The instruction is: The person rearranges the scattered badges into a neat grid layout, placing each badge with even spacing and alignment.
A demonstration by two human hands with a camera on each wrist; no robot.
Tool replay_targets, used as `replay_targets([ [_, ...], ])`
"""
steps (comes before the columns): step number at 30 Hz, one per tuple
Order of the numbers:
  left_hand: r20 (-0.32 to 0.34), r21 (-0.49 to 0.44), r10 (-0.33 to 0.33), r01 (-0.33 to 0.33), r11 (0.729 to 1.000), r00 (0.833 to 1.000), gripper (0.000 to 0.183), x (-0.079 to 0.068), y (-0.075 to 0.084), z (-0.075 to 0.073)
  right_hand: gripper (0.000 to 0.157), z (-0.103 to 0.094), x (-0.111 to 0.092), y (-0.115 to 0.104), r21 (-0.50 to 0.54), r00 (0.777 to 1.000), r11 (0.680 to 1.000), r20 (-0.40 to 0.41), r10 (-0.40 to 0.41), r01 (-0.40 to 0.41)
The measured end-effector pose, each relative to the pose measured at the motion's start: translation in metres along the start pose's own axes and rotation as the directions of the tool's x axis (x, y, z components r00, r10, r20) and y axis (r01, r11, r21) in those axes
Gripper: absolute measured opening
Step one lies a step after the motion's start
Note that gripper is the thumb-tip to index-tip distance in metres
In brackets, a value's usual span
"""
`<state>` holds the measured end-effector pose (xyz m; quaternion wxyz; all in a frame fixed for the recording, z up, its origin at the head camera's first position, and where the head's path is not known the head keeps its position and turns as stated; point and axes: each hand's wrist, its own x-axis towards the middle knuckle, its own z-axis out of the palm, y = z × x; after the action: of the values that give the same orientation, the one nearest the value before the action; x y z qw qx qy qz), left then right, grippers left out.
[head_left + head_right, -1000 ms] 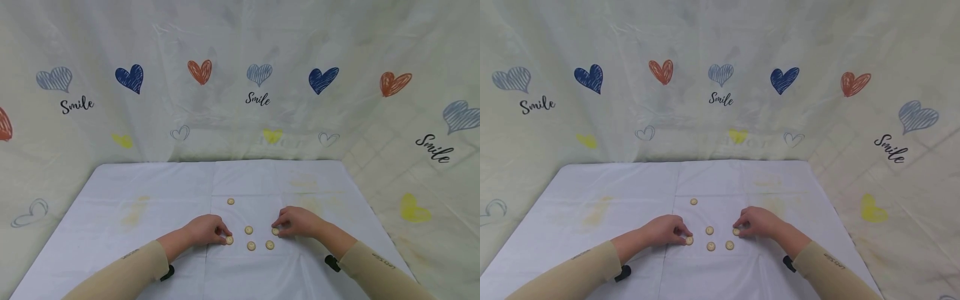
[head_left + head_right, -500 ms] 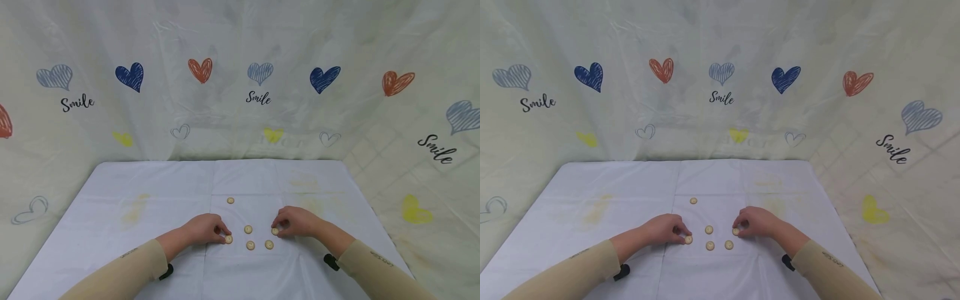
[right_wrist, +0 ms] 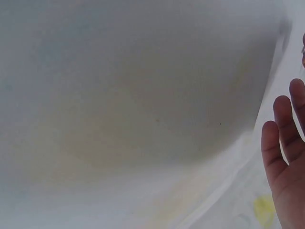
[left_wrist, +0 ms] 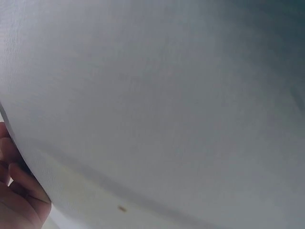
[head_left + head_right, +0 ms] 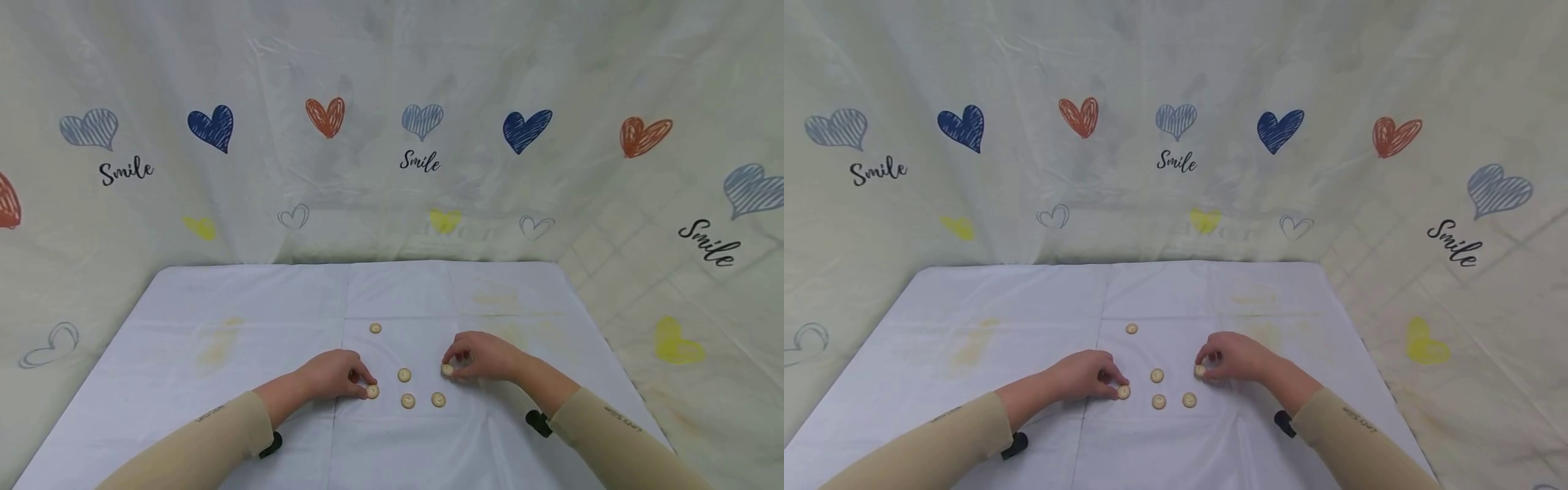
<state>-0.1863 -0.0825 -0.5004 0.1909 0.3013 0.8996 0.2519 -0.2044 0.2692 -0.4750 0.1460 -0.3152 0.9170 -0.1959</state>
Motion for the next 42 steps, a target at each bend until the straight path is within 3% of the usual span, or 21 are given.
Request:
replay_targets([
  [10, -0.005, 0.01, -0.01, 0.01, 1.0, 1.0, 0.019, 0.0, 0.0, 0.0, 0.015, -0.006, 0.015, -0.004, -0.002, 0.997, 0.997, -0.008, 0.073, -0.073],
  [22, -0.005, 0.001, -0.013, 0.013, 1.0, 1.0, 0.019, -0.003, 0.0, -0.003, 0.012, -0.014, 0.057, -0.007, 0.028, 0.995, 0.995, -0.026, 0.096, -0.095],
  [29, 0.0, -0.006, -0.012, 0.012, 1.0, 1.0, 0.02, -0.002, -0.001, -0.002, 0.012, -0.013, 0.085, -0.009, 0.092, 0.979, 0.975, -0.014, 0.205, -0.203],
  [42, 0.006, -0.01, -0.009, 0.009, 1.0, 1.0, 0.019, 0.002, -0.001, 0.002, 0.013, -0.003, 0.113, -0.007, 0.024, 0.975, 0.974, -0.007, 0.224, -0.224],
])
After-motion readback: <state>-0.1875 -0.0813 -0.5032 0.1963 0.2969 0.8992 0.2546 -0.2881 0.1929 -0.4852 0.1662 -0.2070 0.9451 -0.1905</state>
